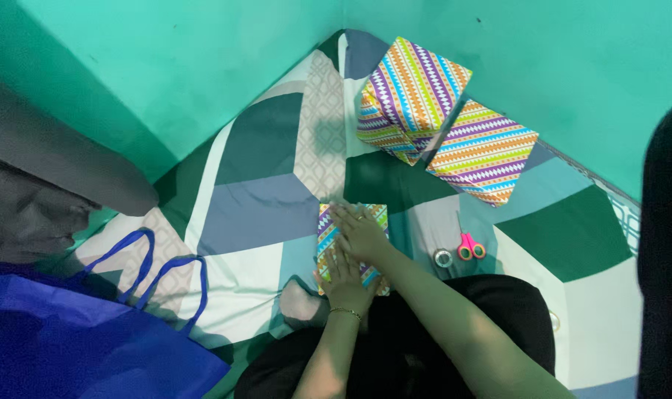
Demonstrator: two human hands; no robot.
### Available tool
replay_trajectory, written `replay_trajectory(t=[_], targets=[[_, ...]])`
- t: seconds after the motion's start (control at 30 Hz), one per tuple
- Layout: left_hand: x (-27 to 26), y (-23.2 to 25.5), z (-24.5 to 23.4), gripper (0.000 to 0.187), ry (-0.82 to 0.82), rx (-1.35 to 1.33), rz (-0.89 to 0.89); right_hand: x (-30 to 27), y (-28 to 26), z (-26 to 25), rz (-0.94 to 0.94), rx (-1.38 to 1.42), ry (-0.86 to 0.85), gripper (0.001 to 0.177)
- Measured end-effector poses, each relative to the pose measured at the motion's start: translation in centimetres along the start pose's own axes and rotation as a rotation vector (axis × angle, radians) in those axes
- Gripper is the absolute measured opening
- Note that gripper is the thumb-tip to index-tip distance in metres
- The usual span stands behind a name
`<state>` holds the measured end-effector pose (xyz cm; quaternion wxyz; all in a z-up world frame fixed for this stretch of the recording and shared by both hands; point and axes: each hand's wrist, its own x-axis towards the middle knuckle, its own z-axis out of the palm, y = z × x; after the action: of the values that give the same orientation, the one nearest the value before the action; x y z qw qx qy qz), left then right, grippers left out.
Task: The person sits on a bed and wraps small boxes with colorful patterned paper. They fold the paper around each box, apply clear tape to secure the edges, and use pink scissors to cut tape. The wrapped boxes are placed together on the bed.
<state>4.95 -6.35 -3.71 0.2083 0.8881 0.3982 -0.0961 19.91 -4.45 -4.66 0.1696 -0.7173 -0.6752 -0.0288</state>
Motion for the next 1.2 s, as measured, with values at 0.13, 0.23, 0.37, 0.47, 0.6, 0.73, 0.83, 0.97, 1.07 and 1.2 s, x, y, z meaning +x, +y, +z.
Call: replay_trajectory(t=[0.13,0.23,0.37,0.47,0.6,0.73,0.83,0.97,1.07,1.2], targets=[[0.1,0.0,-0.2,0.108,-0.082,-0.007,-0.018,2.4,1.2,0.7,0.056,-0.085,0.094,0.058],[0.1,0.0,-0.6,0.108,-0.035,-0.056,-0.017,3.3,1.7,0.9,0.094,-0.112,0.1,0.054],[-0.4,0.2,-0.8,0.101,-0.035,-0.059,-0.022,2.2,1.6,0.8,0.224,-0.062,0.199,0.059],[-0.3,-0.3,-0.7,0.098,0.138,-0.182,-0.002,0.4,1.8,0.7,0.452,0.09,0.341,0.06],[3.0,-4.6,-1.5,0.085,0.253,-0.528,-0.119,-3.3,2.7,0.5,0.745,0.599,0.398,0.062],[8.2,-9.2,-1.9,0.077,0.326,-1.163,0.086,-5.4,2.3,0.5,0.82,1.058,0.373,0.067],[10.1,-9.1,-0.5,0.073,0.203,-1.457,0.131,-4.3,1.9,0.5,0.683,1.355,0.388,0.069],[10.1,-8.8,0.6,0.073,-0.032,-1.798,0.034,-3.7,2.8,0.8,0.918,1.66,0.29,0.071],[9.6,-8.7,0.1,0.071,-0.032,-1.773,-0.035,-3.4,3.8,1.7,0.979,1.653,0.259,0.072],[9.2,-8.8,0.1,0.072,-0.135,-1.937,-0.087,-3.2,5.3,3.7,0.876,1.762,0.296,0.072]])
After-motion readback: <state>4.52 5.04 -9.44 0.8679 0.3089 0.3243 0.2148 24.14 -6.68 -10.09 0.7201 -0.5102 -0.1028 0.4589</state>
